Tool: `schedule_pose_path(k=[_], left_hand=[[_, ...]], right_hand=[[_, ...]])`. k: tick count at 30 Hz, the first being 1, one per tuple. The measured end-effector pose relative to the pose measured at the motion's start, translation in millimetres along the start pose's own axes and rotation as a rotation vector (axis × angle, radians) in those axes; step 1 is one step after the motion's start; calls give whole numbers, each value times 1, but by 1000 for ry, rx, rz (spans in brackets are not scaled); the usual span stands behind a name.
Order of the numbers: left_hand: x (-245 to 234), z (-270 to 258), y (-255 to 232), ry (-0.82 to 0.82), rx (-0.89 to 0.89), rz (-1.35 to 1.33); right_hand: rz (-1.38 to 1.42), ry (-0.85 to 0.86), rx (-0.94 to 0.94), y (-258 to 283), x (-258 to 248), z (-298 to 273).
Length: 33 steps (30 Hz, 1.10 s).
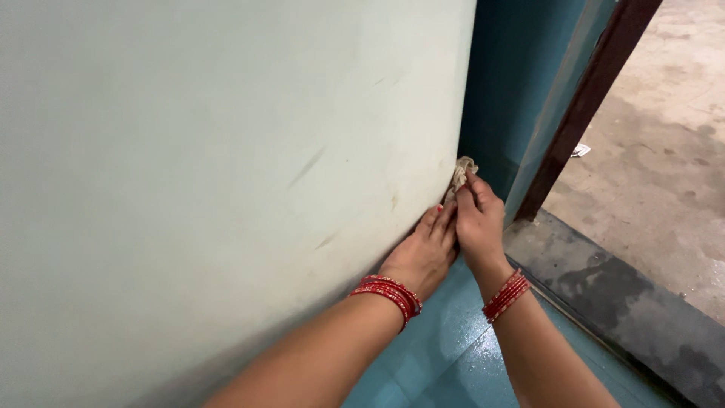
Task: The person wipes a white wall with a cloth, then rinses the cloth in a black basin of water and wrings it out. They resume wiping the wall with the damp cloth, focusing on the lower section near the floor.
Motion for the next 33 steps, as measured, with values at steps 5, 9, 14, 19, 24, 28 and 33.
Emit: schedule_pose_path(k=[5, 9, 14, 19, 24, 28, 33], left_hand=[[4, -2, -6, -32, -46, -75], [1, -9, -10, -15, -40, -145], [-5, -27, -13, -49, -18, -151], [-10, -46, -6, -142, -96, -58], [-3, -38, -15, -75, -66, 23], [6, -28, -20, -40, -34, 65], [14, -20, -28, 30, 6, 70]], right_hand=[[-34, 18, 118, -26, -5, 0], [-86, -30, 190, -32, -9, -6], [-286, -112, -437, 20, -3, -38], [-296, -109, -559, 35, 9, -47], [-307, -114, -456, 19, 7, -38], [-224, -80, -297, -10, -1, -24], [-27, -20, 36, -58, -7, -15]])
Point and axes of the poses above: each hand's wrist, its own z-axis towards the middle knuckle, its own x-axis out of the palm, y = z × x, the point moved 8 cm from there along z, towards the middle knuckle, and after that the axes turned 6 degrees about x, right-handed, at the moved point
